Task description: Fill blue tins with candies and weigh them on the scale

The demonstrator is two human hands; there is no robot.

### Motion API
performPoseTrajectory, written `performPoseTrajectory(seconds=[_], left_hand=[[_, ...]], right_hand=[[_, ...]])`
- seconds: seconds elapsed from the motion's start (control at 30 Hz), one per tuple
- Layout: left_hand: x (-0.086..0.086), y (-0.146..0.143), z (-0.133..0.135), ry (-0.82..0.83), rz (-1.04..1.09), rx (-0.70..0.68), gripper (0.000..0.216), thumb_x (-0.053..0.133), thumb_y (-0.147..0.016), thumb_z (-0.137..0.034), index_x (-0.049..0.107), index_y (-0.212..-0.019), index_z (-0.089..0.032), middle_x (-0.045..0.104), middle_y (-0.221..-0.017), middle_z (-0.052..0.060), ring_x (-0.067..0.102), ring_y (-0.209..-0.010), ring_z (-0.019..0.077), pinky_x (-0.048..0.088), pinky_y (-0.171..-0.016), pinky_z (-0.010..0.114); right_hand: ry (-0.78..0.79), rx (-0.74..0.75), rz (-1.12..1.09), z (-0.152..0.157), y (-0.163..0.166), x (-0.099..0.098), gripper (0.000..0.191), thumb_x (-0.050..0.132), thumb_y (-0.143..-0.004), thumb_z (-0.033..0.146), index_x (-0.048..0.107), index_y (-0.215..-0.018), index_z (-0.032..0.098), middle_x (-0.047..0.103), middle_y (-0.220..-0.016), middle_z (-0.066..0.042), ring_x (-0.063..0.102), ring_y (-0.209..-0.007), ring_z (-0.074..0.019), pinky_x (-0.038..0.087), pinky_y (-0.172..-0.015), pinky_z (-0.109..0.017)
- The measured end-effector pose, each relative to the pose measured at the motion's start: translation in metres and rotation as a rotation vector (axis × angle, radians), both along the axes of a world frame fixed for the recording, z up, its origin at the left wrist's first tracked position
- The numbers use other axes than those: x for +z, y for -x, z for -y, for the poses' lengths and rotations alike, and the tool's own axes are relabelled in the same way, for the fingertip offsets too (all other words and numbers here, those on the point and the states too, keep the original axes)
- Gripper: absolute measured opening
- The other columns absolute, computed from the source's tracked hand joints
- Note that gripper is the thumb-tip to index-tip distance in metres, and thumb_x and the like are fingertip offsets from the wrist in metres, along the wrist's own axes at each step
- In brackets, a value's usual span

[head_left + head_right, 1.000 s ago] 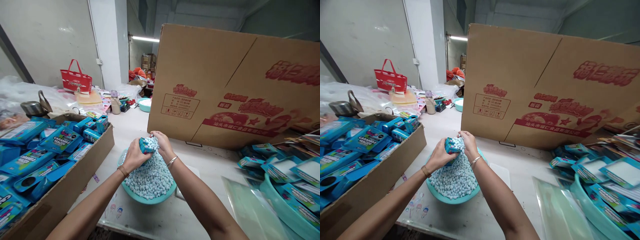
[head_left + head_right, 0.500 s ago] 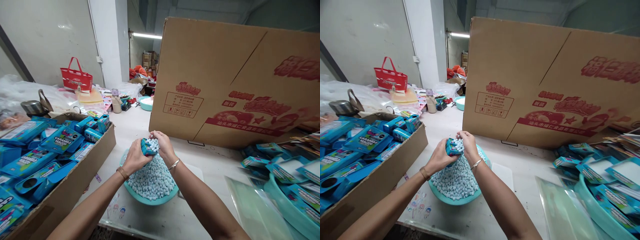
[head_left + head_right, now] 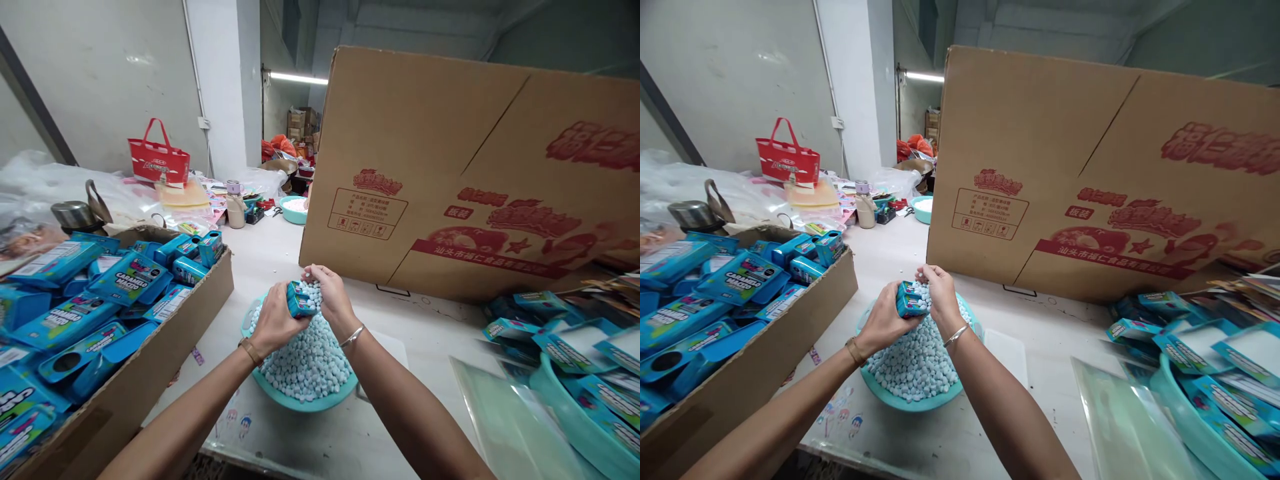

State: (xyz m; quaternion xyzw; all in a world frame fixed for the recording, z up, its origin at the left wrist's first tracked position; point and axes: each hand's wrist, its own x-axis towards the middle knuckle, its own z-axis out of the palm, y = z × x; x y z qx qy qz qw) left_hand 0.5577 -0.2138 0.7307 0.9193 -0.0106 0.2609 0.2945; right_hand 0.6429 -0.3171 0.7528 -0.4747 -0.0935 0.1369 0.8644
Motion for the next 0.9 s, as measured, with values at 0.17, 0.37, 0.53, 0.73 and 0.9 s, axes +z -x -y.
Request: performPoseTrajectory(seconds=[0.17,0.37,0.53,0.73,0.9], left_hand=[[-0.001,0.0,0.002,0.014,0.022,-0.015,0.057,0.072,-0.065,-0.03,0.047,-0.115,-0.02,0.056,-0.107,0.007,0.054,-0.101,0.0262,0.045,-0.088,0.041],[-0.002,-0.001,0.004,0.028,0.008,-0.045,0.058,0.072,-0.065,-0.031,0.048,-0.116,-0.02,0.057,-0.109,0.008,0.054,-0.102,0.0263,0.045,-0.09,0.042],[-0.003,-0.002,0.003,0.034,0.014,-0.053,0.057,0.072,-0.064,-0.031,0.048,-0.114,-0.019,0.057,-0.106,0.008,0.055,-0.1,0.026,0.045,-0.087,0.041],[-0.002,0.0,0.003,0.006,0.026,-0.057,0.058,0.073,-0.064,-0.032,0.048,-0.114,-0.02,0.057,-0.105,0.007,0.055,-0.1,0.0261,0.046,-0.086,0.04],[-0.001,0.0,0.004,-0.007,0.033,-0.086,0.059,0.073,-0.064,-0.031,0.048,-0.117,-0.02,0.057,-0.107,0.008,0.055,-0.101,0.0266,0.045,-0.087,0.041]], right_hand=[[-0.003,-0.024,0.011,0.004,0.004,-0.001,0.022,0.074,-0.063,0.036,0.065,-0.067,0.017,0.063,-0.067,-0.001,0.057,-0.069,-0.0134,0.044,-0.069,-0.027],[0.001,-0.018,0.002,0.005,0.006,-0.003,0.024,0.075,-0.063,0.039,0.066,-0.068,0.017,0.064,-0.069,-0.001,0.058,-0.07,-0.0138,0.044,-0.07,-0.027],[0.023,0.025,0.019,0.012,0.007,-0.001,0.022,0.076,-0.062,0.037,0.068,-0.069,0.017,0.066,-0.072,-0.001,0.058,-0.073,-0.0135,0.044,-0.074,-0.027],[0.008,-0.017,0.007,0.019,0.005,-0.008,0.02,0.076,-0.062,0.035,0.068,-0.069,0.018,0.067,-0.073,-0.001,0.059,-0.076,-0.0141,0.044,-0.077,-0.027],[-0.005,-0.048,0.009,0.018,0.009,-0.011,0.024,0.073,-0.069,0.041,0.069,-0.073,0.018,0.068,-0.078,-0.003,0.061,-0.081,-0.0161,0.045,-0.083,-0.03]])
